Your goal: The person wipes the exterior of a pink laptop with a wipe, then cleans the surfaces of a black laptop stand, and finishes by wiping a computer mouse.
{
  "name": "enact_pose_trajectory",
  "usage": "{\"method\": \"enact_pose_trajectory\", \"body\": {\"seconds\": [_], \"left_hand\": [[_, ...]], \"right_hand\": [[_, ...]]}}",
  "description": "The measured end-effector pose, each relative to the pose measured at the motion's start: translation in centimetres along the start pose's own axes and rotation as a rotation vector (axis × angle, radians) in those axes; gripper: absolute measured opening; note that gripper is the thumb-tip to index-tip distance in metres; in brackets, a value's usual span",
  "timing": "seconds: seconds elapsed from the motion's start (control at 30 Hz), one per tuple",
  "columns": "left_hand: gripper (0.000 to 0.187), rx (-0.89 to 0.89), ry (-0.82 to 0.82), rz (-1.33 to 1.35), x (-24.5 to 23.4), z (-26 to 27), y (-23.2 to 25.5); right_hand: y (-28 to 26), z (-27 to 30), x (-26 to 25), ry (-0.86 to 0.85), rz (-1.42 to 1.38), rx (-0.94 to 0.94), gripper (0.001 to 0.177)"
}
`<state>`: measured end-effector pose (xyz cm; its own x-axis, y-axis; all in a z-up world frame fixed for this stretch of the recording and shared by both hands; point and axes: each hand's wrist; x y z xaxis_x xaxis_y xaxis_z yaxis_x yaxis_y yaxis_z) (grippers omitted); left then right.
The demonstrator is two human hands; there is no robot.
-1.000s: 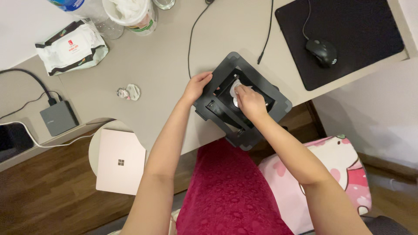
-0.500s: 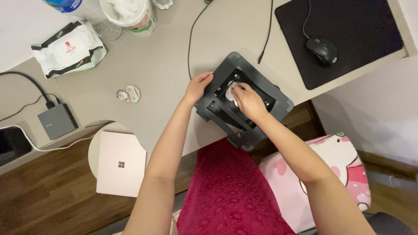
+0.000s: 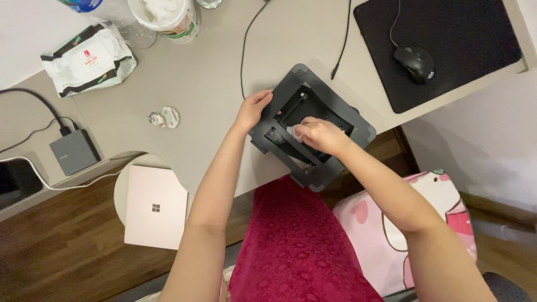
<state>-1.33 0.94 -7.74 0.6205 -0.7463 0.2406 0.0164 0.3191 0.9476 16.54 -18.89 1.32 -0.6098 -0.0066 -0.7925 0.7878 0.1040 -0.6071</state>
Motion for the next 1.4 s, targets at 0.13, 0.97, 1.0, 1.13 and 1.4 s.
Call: {"method": "enact_pose_trajectory", "body": {"seconds": [0.13, 0.97, 1.0, 1.13, 1.4], "left_hand": [[0.034, -0.009, -0.014, 0.03, 0.2, 0.0, 0.6], [0.032, -0.086, 0.044, 0.064, 0.7, 0.5, 2.0], [0.032, -0.074, 0.037, 0.056, 0.7, 0.6, 1.9], [0.031, -0.074, 0.061, 0.045, 0.9, 0.8, 1.9], [0.032, -0.034, 0.04, 0.034, 1.0, 0.8, 1.9]], "right_hand": [[2.0, 2.5, -0.2, 0.043, 0.155, 0.121, 0.018], [3.0, 0.0, 1.6, 0.018, 0.396, 0.26, 0.034], [3.0, -0.4, 1.9, 0.081, 0.371, 0.273, 0.036], [2.9, -0.5, 2.3, 0.246, 0.408, 0.146, 0.039], [2.3, 0.3, 2.4, 0.06, 0.117, -0.106, 0.025]]}}
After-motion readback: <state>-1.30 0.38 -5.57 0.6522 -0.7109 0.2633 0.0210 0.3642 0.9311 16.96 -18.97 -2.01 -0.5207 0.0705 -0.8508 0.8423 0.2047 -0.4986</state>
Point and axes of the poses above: each hand's wrist, its own z-axis away from the middle knuckle, its own x-axis out of the palm, y = z × x, and after that the axes turned 6 degrees about x, right-handed
